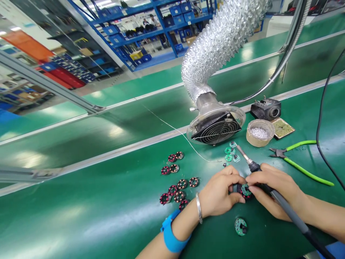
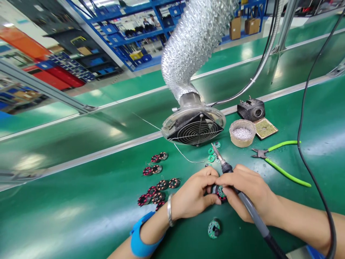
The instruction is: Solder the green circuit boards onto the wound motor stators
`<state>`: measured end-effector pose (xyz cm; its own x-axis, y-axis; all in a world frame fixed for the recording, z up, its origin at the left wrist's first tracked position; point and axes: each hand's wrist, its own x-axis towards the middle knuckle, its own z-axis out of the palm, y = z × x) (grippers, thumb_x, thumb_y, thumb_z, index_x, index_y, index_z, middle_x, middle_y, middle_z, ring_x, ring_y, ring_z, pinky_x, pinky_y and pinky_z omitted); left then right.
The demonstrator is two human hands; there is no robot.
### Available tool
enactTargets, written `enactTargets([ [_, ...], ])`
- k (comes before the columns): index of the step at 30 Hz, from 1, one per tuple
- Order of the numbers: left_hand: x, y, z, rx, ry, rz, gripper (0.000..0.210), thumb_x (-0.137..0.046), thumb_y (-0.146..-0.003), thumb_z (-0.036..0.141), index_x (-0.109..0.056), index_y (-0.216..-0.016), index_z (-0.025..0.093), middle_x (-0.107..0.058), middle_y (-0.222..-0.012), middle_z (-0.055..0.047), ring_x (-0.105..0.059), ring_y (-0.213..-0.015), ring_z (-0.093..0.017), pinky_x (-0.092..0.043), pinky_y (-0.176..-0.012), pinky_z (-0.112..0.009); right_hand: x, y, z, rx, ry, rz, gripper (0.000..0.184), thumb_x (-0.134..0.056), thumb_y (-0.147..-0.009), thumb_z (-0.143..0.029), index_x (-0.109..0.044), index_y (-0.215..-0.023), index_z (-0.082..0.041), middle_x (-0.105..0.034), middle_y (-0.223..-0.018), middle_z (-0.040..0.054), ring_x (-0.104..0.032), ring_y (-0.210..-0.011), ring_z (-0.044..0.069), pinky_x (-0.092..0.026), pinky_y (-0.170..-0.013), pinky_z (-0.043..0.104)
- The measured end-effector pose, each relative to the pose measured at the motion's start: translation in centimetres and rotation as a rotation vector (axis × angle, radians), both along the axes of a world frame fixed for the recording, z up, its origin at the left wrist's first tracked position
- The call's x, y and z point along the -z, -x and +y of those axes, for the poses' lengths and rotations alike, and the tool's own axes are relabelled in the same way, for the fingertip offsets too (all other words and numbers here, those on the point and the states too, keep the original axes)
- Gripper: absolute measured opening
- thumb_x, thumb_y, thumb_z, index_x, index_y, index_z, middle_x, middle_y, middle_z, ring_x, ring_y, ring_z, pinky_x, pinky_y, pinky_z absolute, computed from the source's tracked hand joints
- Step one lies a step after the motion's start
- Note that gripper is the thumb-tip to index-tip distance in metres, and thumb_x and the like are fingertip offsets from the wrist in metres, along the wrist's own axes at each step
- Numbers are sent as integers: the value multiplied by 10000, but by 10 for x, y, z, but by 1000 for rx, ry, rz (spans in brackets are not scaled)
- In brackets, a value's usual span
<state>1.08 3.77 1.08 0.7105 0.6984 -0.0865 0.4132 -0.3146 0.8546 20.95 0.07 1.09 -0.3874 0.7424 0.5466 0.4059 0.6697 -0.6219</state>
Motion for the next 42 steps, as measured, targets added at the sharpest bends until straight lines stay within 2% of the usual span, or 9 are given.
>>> enactTargets([
  [4, -2, 9, -5, -89, 29, -15, 241, -763, -712, 120, -651, -920, 172, -521, -840, 1, -488, -675, -123, -420, -621, -235, 5, 2, -1, -83, 52, -33, 302, -485, -860, -25, -527, -1118, -177, -623, -809, 12, -488, -663, 140, -431, -622, 270],
  [8, -1, 13, -21, -221, 61, -48, 8, -663, -808, 167, -663, -816, 168, -532, -793, -3, -464, -601, -99, -397, -568, -222, 9, 1, 0, -131, 90, -26, 307, -488, -863, -21, -531, -1124, -177, -617, -837, 17, -484, -700, 142, -431, -655, 274],
  [11, 1, 8, -29, -260, 119, -84, 40, -665, -798, 193, -678, -770, 168, -537, -774, 1, -442, -572, -82, -379, -541, -210, 9, 1, 0, -158, 103, -10, 307, -496, -863, -20, -530, -1125, -177, -619, -849, 17, -496, -722, 140, -432, -662, 265],
  [17, 6, -5, -32, -407, 295, -111, 104, -663, -716, 175, -602, -638, 145, -491, -674, 36, -370, -497, -49, -307, -464, -183, 12, 1, 0, -163, 11, 2, 319, -484, -865, -14, -530, -1138, -172, -601, -793, 20, -457, -664, 143, -398, -603, 258],
  [23, 5, -4, -34, -465, 328, -109, 32, -622, -682, 127, -611, -656, 142, -511, -683, 27, -415, -520, -61, -338, -487, -187, 13, -1, 0, -196, -134, -81, 365, -436, -839, 1, -520, -1155, -162, -568, -718, 6, -419, -598, 144, -373, -580, 287],
  [29, 1, -1, -35, -464, 329, -96, 54, -576, -708, 131, -612, -669, 141, -494, -678, 25, -395, -509, -62, -304, -462, -185, 15, 0, 1, -206, -150, -135, 409, -419, -827, -19, -511, -1197, -166, -600, -722, 7, -518, -657, 165, -392, -607, 303],
  [33, 3, -1, -37, -469, 278, -81, 77, -557, -709, 118, -606, -657, 148, -512, -670, 19, -416, -515, -71, -335, -482, -193, 8, -4, 0, -205, -128, -68, 405, -434, -860, -37, -500, -1240, -162, -561, -691, -9, -466, -596, 149, -374, -576, 290],
  [37, 4, -3, -38, -469, 255, -64, 95, -550, -709, 109, -601, -644, 157, -557, -685, 2, -461, -534, -88, -374, -508, -205, -8, -14, -6, -88, -90, 9, 436, -487, -860, -86, -522, -1289, -160, -537, -739, 15, -492, -630, 156, -395, -573, 293],
  [42, 5, -4, -39, -483, 262, -44, 89, -562, -706, 111, -616, -653, 158, -560, -686, 0, -457, -517, -85, -370, -492, -203, -21, -22, -17, -90, 18, 82, 369, -505, -795, -134, -607, -1150, -148, -512, -656, 11, -500, -534, 159, -374, -504, 301],
])
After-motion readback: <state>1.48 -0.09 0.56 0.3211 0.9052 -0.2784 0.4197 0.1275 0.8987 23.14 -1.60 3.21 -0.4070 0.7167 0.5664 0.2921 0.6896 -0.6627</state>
